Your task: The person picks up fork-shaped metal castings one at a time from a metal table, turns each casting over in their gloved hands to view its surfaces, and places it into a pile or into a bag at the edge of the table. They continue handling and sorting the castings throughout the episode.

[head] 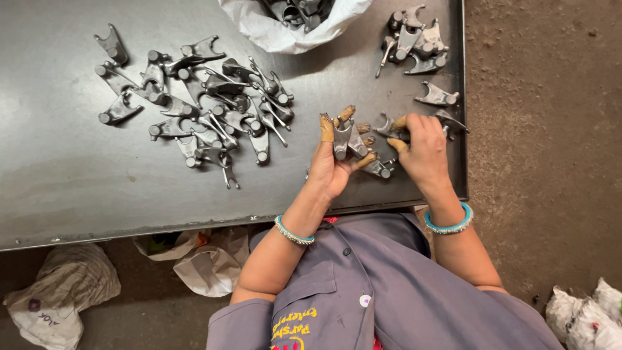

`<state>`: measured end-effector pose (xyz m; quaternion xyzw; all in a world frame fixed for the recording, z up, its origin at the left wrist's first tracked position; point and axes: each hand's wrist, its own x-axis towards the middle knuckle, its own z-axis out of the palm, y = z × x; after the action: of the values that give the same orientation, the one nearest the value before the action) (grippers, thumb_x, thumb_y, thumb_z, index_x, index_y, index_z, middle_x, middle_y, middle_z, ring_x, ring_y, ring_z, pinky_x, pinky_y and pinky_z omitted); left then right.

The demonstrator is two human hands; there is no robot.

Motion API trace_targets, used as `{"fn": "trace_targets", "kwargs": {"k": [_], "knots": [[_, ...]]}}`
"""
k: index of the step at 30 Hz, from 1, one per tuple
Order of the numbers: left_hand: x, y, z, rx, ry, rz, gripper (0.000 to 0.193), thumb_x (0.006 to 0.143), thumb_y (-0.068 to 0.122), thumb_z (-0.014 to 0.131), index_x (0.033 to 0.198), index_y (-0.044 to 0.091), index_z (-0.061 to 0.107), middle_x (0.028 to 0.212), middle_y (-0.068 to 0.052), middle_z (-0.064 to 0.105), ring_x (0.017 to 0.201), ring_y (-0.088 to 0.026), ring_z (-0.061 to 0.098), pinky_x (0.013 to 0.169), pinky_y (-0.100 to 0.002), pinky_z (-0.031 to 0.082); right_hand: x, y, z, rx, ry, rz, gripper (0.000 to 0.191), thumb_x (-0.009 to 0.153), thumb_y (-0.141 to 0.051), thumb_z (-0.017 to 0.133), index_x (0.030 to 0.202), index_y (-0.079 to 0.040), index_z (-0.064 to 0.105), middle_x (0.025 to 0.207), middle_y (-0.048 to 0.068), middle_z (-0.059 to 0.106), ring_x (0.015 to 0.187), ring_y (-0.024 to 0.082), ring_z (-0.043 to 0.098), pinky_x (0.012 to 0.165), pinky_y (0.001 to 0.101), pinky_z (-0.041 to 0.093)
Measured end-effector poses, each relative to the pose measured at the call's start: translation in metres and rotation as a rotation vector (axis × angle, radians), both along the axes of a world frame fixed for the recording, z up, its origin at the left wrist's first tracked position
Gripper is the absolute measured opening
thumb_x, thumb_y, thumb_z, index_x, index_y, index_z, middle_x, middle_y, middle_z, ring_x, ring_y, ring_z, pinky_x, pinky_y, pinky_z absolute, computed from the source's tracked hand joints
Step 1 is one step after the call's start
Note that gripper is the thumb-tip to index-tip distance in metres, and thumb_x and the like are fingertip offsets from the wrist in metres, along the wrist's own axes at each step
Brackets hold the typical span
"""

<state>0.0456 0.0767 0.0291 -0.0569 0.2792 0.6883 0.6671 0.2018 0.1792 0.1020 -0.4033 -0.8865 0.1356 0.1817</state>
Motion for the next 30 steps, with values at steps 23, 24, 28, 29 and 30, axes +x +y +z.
{"fn": "trace_targets", "kwargs": {"k": [23,24,28,29,30], "knots": [[0.011,-0.002,-0.023,0.107,-0.124,-0.079,0.064,0.104,0.054,0.059,0.145,0.005,0.055,0.132,-0.015,0.067,0.109,-0.026,0.068,0.086,-0.045,0.061,0.006,0.056,-0.030,-0.131,0.177,-0.168,0.043,0.076,-0.005,0.093,0.109,-0.002,0.067,0.102,0.013,0.068,0.089,0.027,0.064,0.078,0.0373,0.055],[0.011,-0.002,-0.024,0.124,-0.119,-0.082,0.065,0.103,0.054,0.059,0.146,0.005,0.053,0.133,-0.015,0.067,0.111,-0.027,0.069,0.086,-0.046,0.061,0.003,0.056,-0.032,-0.184,0.200,-0.173,0.043,0.076,-0.005,0.093,0.109,-0.002,0.067,0.101,0.013,0.067,0.086,0.025,0.066,0.075,0.0350,0.056],[0.004,-0.007,-0.017,0.212,-0.102,-0.088,0.071,0.102,0.054,0.060,0.153,0.007,0.047,0.139,-0.015,0.063,0.116,-0.030,0.067,0.089,-0.049,0.061,0.001,0.054,-0.040,-0.416,0.493,-0.095,0.040,0.081,-0.004,0.092,0.109,-0.005,0.064,0.104,0.011,0.070,0.088,0.017,0.069,0.076,0.0309,0.058],[0.001,-0.010,-0.013,0.234,-0.100,-0.088,0.072,0.102,0.053,0.060,0.156,0.008,0.045,0.140,-0.015,0.061,0.117,-0.030,0.067,0.090,-0.050,0.061,0.002,0.054,-0.043,-0.538,0.660,-0.029,0.039,0.085,-0.003,0.091,0.111,-0.006,0.062,0.105,0.010,0.069,0.091,0.017,0.068,0.079,0.0309,0.058],[-0.001,-0.012,-0.008,0.254,-0.098,-0.086,0.073,0.101,0.054,0.060,0.156,0.009,0.044,0.141,-0.015,0.061,0.119,-0.031,0.067,0.090,-0.050,0.061,0.004,0.054,-0.047,-0.659,0.825,0.034,0.039,0.088,-0.002,0.089,0.114,-0.007,0.061,0.107,0.010,0.067,0.094,0.016,0.066,0.083,0.0310,0.058]]}}
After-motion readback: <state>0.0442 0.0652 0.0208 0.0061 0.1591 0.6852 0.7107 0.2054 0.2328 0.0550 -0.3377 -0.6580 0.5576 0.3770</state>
